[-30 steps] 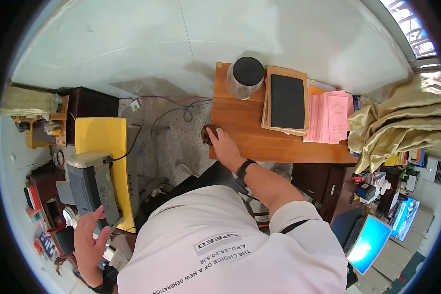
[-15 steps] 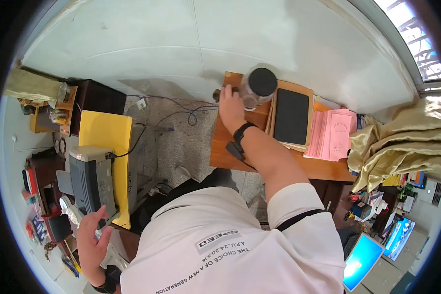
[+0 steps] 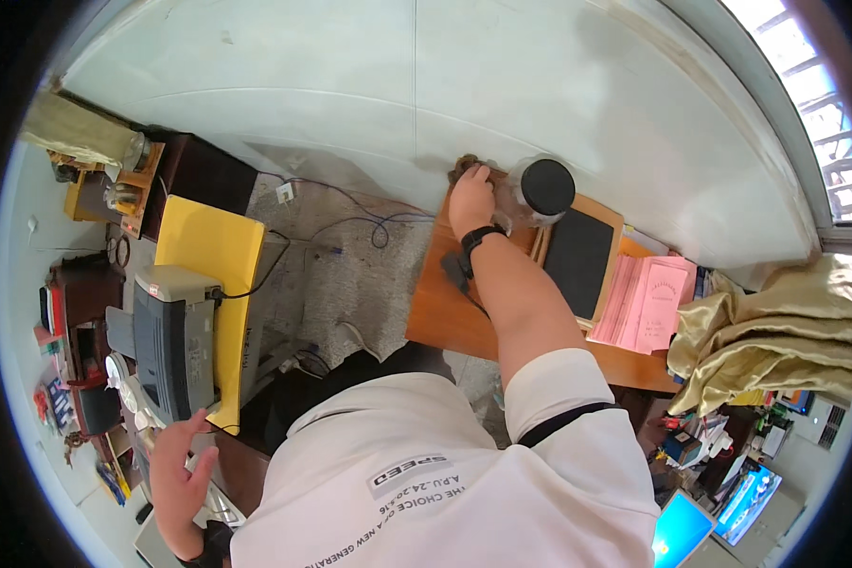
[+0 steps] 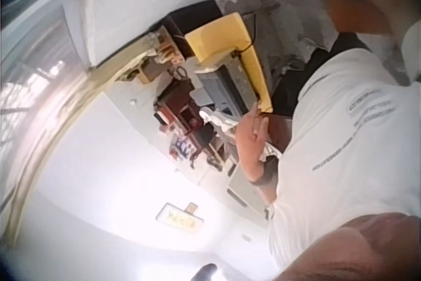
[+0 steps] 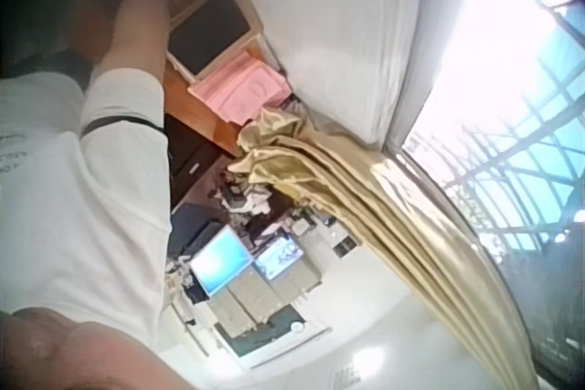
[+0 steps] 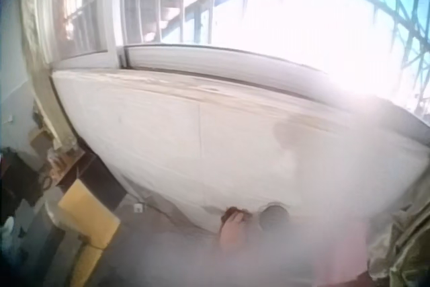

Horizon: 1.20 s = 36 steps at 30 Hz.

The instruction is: Cleaning the window frame, glass, and adjacent desk surfaces using a cloth.

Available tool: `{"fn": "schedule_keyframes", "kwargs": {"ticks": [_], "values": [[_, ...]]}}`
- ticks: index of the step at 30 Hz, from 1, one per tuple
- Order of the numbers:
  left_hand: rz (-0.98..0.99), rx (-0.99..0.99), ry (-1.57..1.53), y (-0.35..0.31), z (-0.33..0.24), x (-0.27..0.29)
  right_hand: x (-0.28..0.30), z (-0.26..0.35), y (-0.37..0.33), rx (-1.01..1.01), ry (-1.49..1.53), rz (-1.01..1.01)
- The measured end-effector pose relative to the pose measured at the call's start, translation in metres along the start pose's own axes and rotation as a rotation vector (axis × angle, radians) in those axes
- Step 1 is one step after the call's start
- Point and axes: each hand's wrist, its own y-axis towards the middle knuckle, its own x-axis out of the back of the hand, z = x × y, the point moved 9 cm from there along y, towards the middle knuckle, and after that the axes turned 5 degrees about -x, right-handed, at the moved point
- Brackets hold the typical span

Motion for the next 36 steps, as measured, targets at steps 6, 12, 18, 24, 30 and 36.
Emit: {"fn": "schedule_keyframes", "kwargs": {"ticks": [6,12,18,24,30,36], "values": [[-0.034,0.055,0.011,-0.024,0.011,0.003,-0.012,0.003,-0.021,0.07,0.23,-0.057],[-0.068,-0.03,-0.009,-0.007,0.011,-0.002,0.011,0.008,-0.124,0.115,0.445,0.34],[-0.087,0.222,-0.31,-0.026,0.062,-0.047,0.01,0.016,-0.231,0.655,0.233,0.28],[-0.132,0.291,-0.385,-0.057,0.13,-0.091,0.014,0.017,-0.248,0.597,0.233,0.528],[-0.163,0.356,-0.46,-0.103,0.199,-0.118,0.031,0.11,-0.265,0.878,0.188,0.751],[-0.141,0.54,-0.502,-0.139,0.254,-0.124,0.032,0.342,-0.331,1.144,0.547,0.585]]}}
